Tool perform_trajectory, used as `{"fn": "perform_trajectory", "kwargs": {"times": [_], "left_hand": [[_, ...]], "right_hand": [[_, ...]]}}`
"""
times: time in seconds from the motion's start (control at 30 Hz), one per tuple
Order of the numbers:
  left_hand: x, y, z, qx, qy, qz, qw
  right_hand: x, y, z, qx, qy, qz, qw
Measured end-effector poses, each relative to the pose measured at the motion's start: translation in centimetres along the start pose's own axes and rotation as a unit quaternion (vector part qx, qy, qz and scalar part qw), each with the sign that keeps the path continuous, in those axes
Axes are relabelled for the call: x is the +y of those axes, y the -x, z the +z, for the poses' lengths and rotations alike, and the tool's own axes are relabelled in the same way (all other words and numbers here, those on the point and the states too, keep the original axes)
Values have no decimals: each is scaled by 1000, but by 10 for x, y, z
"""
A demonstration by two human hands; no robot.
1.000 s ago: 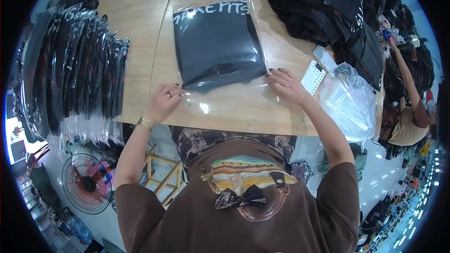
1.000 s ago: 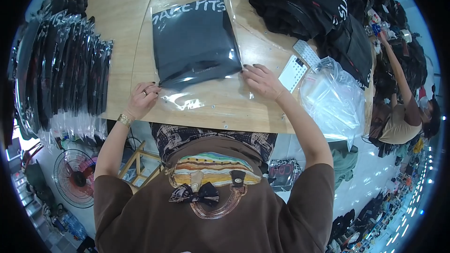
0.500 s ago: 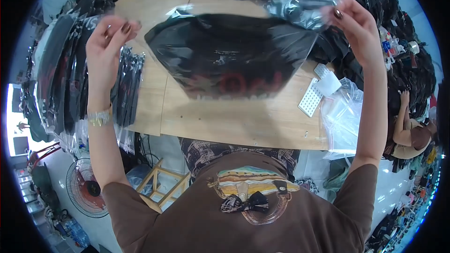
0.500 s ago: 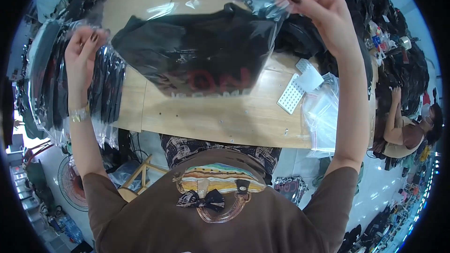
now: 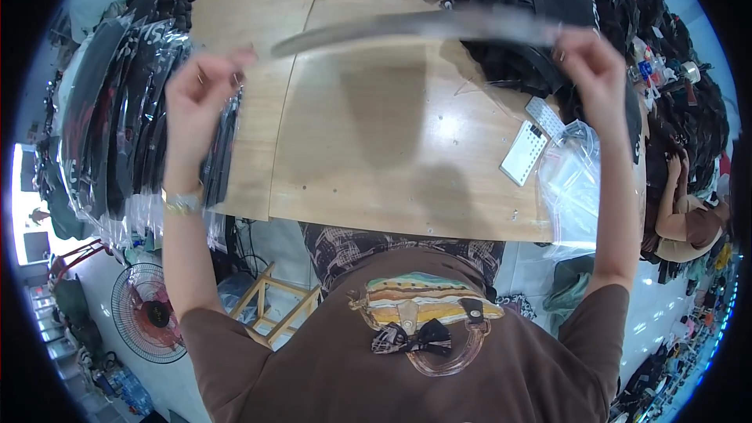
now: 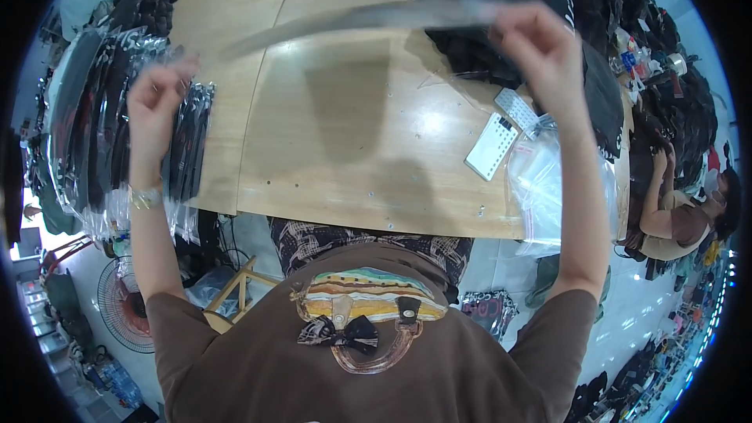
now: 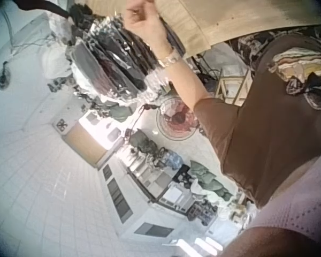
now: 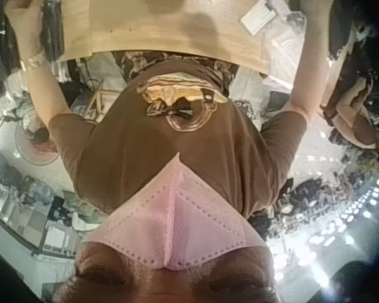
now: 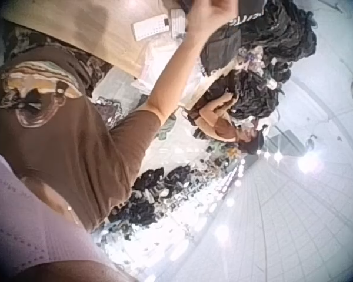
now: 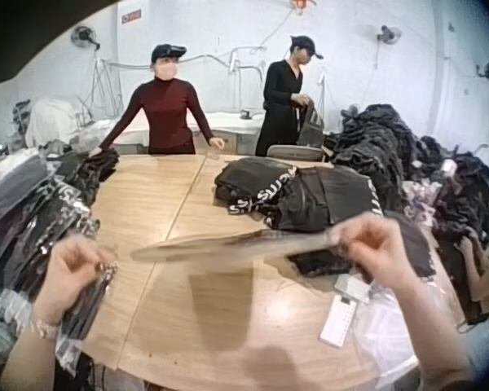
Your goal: The recorder folds and places black t-shirts into clear plastic bags on a garment production table.
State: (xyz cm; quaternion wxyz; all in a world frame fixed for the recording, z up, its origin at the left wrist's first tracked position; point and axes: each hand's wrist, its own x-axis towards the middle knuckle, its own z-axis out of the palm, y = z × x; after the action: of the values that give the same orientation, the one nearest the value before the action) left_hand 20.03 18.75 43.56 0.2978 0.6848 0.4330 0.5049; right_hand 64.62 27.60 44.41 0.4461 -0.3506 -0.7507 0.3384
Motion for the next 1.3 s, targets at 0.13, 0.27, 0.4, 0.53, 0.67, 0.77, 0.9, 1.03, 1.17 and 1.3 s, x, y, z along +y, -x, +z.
{"fn": "perform_trajectory", "kwargs": {"times": [0.13, 0.27, 0.4, 0.53, 0.67, 0.77, 0.9, 1.03, 1.17, 1.3], "left_hand": [[-59, 78, 41, 7, -64, -108, 992], [-124, 162, 77, -51, -245, -44, 967], [-121, 183, 78, -181, -330, 128, 918], [-123, 192, 74, -265, -344, 182, 882], [-122, 191, 74, -291, -319, 159, 888], [-116, 195, 78, -263, -307, 97, 909], [-111, 209, 89, -132, -151, -211, 957], [-123, 215, 87, 4, -7, -355, 935], [-125, 210, 85, -2, 40, -382, 923], [-122, 212, 89, -1, 32, -373, 927]], "right_hand": [[63, 92, 51, -25, 108, 16, 994], [132, 176, 101, -68, 153, 32, 985], [134, 202, 101, -155, 257, -113, 947], [125, 201, 95, -240, 334, -273, 870], [126, 202, 93, -290, 284, -195, 893], [118, 205, 95, -271, 232, -71, 932], [120, 216, 104, -142, 163, 162, 963], [128, 195, 93, -164, 221, 200, 940], [126, 191, 94, -106, 72, 291, 948], [104, 204, 94, -118, 32, 203, 972]]}}
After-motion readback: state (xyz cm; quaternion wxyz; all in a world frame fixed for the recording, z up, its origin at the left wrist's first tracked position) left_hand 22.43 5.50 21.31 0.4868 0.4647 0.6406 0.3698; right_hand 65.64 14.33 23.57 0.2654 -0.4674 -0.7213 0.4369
